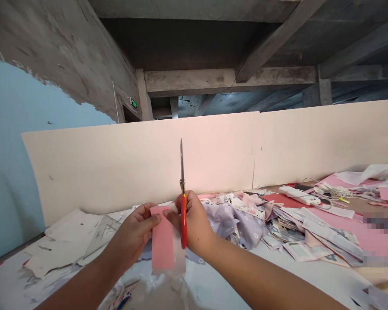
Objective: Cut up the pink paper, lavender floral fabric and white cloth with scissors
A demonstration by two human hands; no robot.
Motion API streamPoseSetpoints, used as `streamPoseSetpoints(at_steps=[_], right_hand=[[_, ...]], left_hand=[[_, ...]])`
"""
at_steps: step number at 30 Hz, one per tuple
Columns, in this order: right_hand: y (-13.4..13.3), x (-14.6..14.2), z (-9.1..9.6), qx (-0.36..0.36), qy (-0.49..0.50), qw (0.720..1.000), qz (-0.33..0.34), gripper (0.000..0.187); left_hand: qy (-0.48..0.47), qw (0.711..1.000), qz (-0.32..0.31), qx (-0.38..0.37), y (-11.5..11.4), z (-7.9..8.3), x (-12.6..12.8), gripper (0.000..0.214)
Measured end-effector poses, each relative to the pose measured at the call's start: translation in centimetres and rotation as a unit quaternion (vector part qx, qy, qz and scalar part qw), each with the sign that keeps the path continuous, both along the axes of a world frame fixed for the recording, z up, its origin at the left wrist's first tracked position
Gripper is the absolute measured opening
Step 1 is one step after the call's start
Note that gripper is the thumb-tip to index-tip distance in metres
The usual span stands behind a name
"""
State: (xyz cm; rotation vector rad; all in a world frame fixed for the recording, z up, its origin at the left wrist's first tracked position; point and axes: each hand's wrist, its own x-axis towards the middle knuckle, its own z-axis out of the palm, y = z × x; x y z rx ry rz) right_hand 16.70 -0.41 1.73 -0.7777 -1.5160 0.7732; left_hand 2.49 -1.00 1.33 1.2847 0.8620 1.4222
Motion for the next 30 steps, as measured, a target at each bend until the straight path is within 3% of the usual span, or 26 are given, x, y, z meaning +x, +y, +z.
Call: streamPoseSetpoints(at_steps=[4, 11, 16, 26, 30], right_hand=[[1.7, -0.3, 0.8, -0.016, 0.003, 1.000, 0.014, 0.032], [4.4, -0.6, -0.4, -0.021, 0.033, 0.999, 0.037, 0.032], [4.4, -0.5, -1.2, -0.041, 0.033, 0.998, 0.044, 0.033], [4.5, -0.1, -1.7, -0.016, 0.008, 1.000, 0.020, 0.033], [4.5, 0.2, -1.5, -0.025, 0.021, 0.999, 0.043, 0.033]], left_hand=[[-0.008, 0.999, -0.025, -0.019, 1.3, 0.9, -0.4, 0.022], [0.032, 0.999, 0.040, -0.002, 2.6, 0.5, -0.3, 0.024], [0.047, 0.997, 0.063, 0.013, 3.0, -0.7, -0.1, 0.023], [0.063, 0.996, 0.067, 0.022, 3.3, -1.4, -0.5, 0.026], [0.072, 0.994, 0.077, 0.042, 3.6, -1.7, -0.7, 0.026]])
